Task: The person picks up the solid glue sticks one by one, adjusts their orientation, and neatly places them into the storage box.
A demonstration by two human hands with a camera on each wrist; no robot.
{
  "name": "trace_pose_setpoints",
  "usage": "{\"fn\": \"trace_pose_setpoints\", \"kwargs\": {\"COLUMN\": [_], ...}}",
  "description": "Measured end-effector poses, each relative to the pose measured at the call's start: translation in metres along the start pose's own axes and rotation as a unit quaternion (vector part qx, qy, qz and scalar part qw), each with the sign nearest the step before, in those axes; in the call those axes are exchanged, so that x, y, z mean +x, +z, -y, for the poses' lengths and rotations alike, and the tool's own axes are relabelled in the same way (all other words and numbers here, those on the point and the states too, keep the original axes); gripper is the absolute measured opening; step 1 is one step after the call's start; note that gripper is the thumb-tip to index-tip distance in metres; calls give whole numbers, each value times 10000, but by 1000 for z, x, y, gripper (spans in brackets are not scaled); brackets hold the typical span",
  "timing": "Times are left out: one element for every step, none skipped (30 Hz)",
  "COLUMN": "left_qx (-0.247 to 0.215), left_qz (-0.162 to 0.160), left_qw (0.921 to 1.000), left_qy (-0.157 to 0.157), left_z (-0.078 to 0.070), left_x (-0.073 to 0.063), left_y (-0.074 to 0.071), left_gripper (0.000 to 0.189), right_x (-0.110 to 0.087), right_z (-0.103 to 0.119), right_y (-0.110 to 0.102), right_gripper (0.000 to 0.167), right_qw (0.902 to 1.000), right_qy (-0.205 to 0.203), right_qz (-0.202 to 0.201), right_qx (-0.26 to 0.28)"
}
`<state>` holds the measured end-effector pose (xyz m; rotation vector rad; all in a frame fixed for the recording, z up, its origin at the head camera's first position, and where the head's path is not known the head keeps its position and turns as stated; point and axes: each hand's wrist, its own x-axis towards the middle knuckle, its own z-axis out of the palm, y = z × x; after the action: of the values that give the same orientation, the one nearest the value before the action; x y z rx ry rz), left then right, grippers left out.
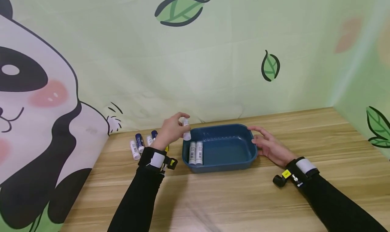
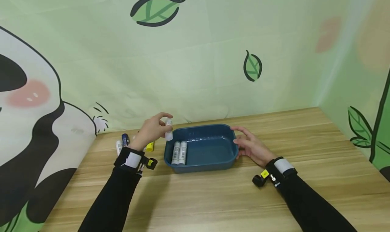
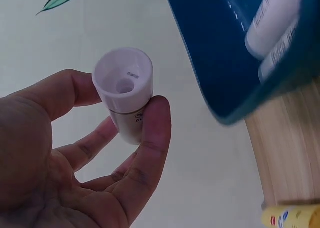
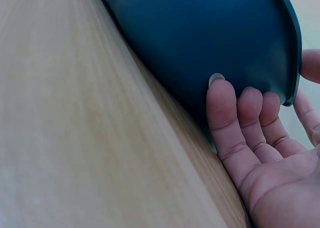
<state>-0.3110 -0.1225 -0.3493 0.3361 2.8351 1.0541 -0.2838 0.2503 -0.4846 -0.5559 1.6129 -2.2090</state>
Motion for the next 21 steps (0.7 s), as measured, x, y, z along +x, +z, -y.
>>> {"fn": "trace_pose_setpoints", "kwargs": {"left_qx": [14, 39, 52, 86, 103, 99, 102, 97, 82, 77, 53, 36, 0, -41, -57, -73, -62, -26, 39, 128, 208], "left_qz": [16, 35, 47, 52, 68, 101, 141, 187, 238, 294, 365, 430, 495, 552, 614, 681, 758, 842, 934, 1022, 1115], "left_qw": [10000, 10000, 9999, 9999, 9999, 9999, 9998, 9998, 9997, 9995, 9993, 9990, 9987, 9984, 9980, 9975, 9970, 9963, 9955, 9945, 9934], "left_qy": [18, 47, 71, 88, 87, 67, 37, 16, -12, -41, -69, -88, -103, -112, -129, -149, -154, -160, -170, -172, -194], "left_z": [-2, -4, -5, -6, -7, -8, -9, -11, -13, -14, -16, -18, -19, -21, -22, -24, -25, -27, -28, -29, -30], "left_x": [0, 1, 1, 2, 3, 3, 3, 4, 4, 4, 4, 5, 5, 6, 6, 6, 6, 5, 6, 6, 5], "left_y": [2, 4, 5, 7, 9, 10, 11, 12, 14, 15, 16, 17, 17, 18, 19, 19, 20, 20, 21, 22, 23], "left_gripper": [47, 47, 46, 46, 45, 45, 45, 45, 44, 44, 44, 44, 44, 44, 44, 44, 44, 44, 44, 43, 43], "right_x": [0, 0, 1, 1, 1, 1, 1, 1, 1, 1, 1, 1, 1, 1, 0, 0, 0, 0, 0, 0, 0], "right_z": [0, 0, 0, 0, 0, -1, -1, -1, -1, -1, -1, -1, -1, -1, -1, -1, -1, -1, 0, 0, 0], "right_y": [0, 0, 0, 0, 0, 0, 0, 0, 0, 0, 0, 0, 0, 0, 0, 0, 0, 0, 0, 0, 1], "right_gripper": [46, 46, 46, 46, 46, 46, 46, 46, 46, 46, 47, 47, 47, 47, 47, 47, 47, 47, 47, 47, 46], "right_qw": [10000, 10000, 10000, 10000, 10000, 10000, 10000, 10000, 10000, 10000, 9999, 9999, 9999, 9999, 9999, 9999, 9999, 9999, 9999, 9999, 9999], "right_qy": [1, -1, -5, -12, -14, -17, -20, -28, -39, -51, -59, -68, -76, -82, -86, -84, -80, -77, -73, -70, -67], "right_qz": [-6, -7, -8, -1, 5, 16, 27, 37, 45, 55, 59, 63, 68, 75, 78, 78, 77, 79, 80, 81, 78], "right_qx": [-2, -1, -3, 0, 9, 18, 27, 38, 44, 50, 55, 58, 60, 63, 65, 69, 75, 77, 79, 77, 71]}}
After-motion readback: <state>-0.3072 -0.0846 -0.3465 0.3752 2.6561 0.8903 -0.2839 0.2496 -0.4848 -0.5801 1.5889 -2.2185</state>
